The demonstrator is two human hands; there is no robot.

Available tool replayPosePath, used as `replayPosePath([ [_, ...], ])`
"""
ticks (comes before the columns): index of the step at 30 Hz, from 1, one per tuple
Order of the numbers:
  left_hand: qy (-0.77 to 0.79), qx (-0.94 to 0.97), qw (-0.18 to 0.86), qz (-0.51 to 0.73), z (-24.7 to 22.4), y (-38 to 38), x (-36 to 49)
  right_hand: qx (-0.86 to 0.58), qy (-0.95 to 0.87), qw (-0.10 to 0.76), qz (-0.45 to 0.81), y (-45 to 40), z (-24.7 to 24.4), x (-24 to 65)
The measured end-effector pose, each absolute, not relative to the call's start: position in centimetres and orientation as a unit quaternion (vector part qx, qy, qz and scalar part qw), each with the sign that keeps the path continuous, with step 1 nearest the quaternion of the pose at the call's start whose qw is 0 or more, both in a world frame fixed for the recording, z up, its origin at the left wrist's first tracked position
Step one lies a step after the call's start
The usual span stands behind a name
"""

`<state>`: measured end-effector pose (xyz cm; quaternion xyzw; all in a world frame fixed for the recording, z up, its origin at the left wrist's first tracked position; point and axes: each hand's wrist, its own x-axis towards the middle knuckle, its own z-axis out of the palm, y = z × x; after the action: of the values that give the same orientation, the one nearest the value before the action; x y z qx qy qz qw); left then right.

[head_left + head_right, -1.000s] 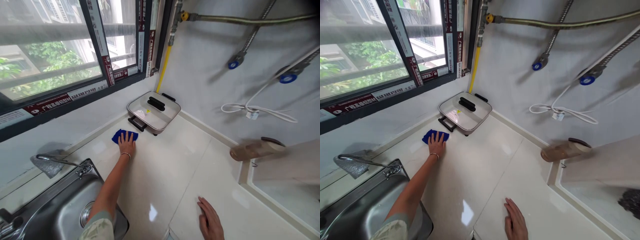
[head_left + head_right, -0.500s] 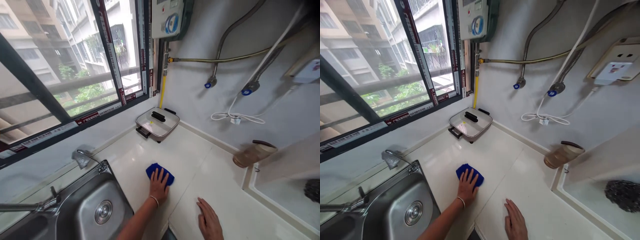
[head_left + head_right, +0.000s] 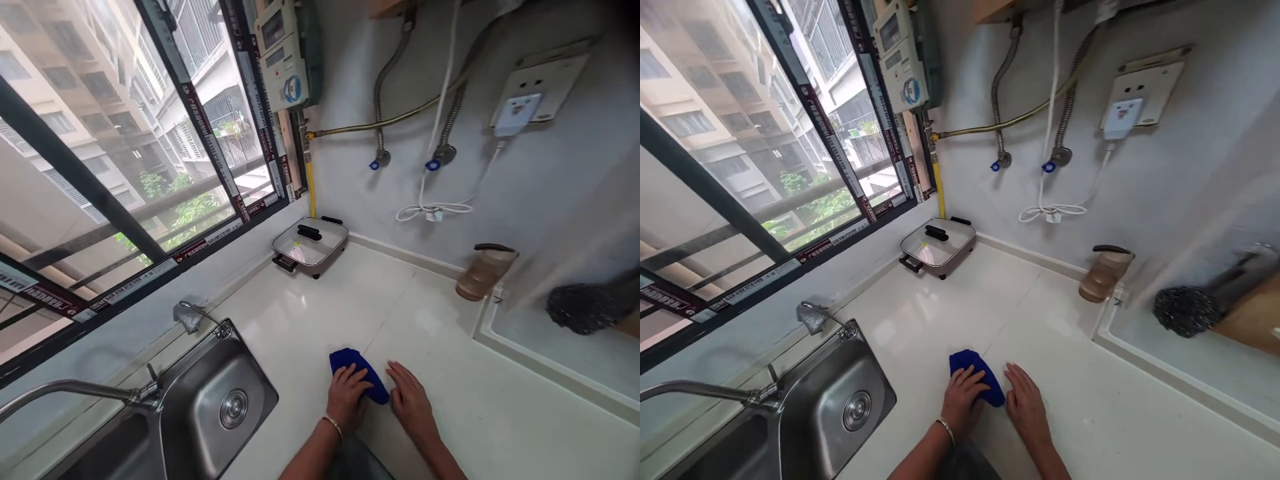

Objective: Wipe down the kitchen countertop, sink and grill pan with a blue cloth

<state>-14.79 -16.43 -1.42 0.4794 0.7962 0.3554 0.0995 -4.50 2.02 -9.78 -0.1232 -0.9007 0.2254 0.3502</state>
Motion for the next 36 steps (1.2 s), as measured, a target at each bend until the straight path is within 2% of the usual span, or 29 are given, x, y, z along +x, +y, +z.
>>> replayPosePath([
  [3,0.785,0.4,0.132,0.455,-0.2,-17.5,-15.3,-0.131,-0.896,0.355,0.232,1.8,-9.4,-4.7],
  [7,0.749,0.17,0.161,0.62,0.5,-19.2,-16.1,-0.142,-0.885,0.358,0.262,1.5,-8.7,-4.8],
  [12,0.606,-0.068,0.126,0.783,0.1,-21.6,-16.9,-0.148,-0.873,0.356,0.3,1.1,-8.3,-4.6],
  [15,0.5,-0.145,0.151,0.84,0.1,-22.6,-17.4,-0.182,-0.85,0.371,0.328,0.3,-7.9,-5.4],
  [20,0.463,-0.154,0.232,0.842,0.4,-23.3,-18.0,-0.249,-0.821,0.326,0.398,-2.7,-5.9,-9.1],
  [25,0.482,-0.147,0.237,0.831,0.5,-23.6,-17.1,-0.161,-0.866,0.274,0.387,-6.5,-3.9,-12.8],
  [29,0.547,-0.127,0.21,0.8,0.7,-24.5,-16.6,-0.125,-0.883,0.243,0.382,-7.7,-3.7,-13.9],
  [36,0.568,-0.126,0.119,0.805,4.0,-23.7,-19.5,-0.166,-0.843,0.292,0.42,-2.1,-2.6,-13.0],
])
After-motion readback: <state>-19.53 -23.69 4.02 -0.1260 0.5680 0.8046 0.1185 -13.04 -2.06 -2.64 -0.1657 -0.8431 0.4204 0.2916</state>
